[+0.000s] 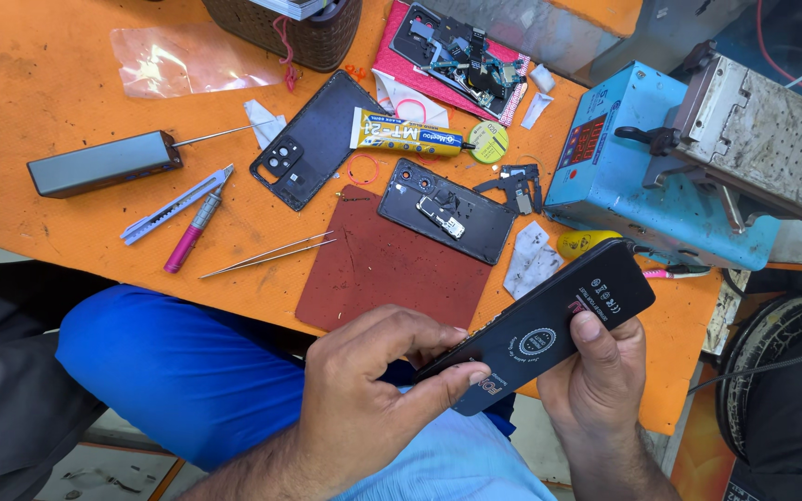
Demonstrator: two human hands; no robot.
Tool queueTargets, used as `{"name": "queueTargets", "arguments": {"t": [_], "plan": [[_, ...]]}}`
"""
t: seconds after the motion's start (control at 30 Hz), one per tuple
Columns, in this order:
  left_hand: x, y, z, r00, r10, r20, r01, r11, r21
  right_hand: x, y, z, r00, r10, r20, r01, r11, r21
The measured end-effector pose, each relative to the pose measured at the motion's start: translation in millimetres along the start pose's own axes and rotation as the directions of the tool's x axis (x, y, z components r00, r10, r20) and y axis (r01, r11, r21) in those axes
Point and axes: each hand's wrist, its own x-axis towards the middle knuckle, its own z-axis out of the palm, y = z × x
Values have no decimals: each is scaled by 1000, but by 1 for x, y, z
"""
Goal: The person applies adhesive from a tube to the internal frame of a mobile phone, places a battery and internal components into the frame, and then secures the phone assembly with rubber bands before wiping the surface with a cloth.
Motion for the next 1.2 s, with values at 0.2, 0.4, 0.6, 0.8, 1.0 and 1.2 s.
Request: {"name": "queueTargets", "arguments": {"t": [0.2,0.4,0.6,0.8,1.0,1.2], "plan": [[7,4,-9,984,-66,166,77,995,-61,2,-2,0,979,46,197,-46,999,-6],[9,11,-10,969,87,230,-60,991,-122,9,-4,2,910,-26,413,106,979,-172],[5,5,4,979,116,170,-110,993,-43,14,1,8,862,-51,504,157,973,-170],[9,-7,9,875,484,-31,-449,832,325,-1,34,38,979,-114,169,142,976,-163],[3,-18,22,665,715,218,-620,365,695,-24,51,31,997,53,63,-50,998,-37],[-12,3,14,798,589,123,-534,599,597,-12,26,45,991,94,94,-54,933,-357]]}}
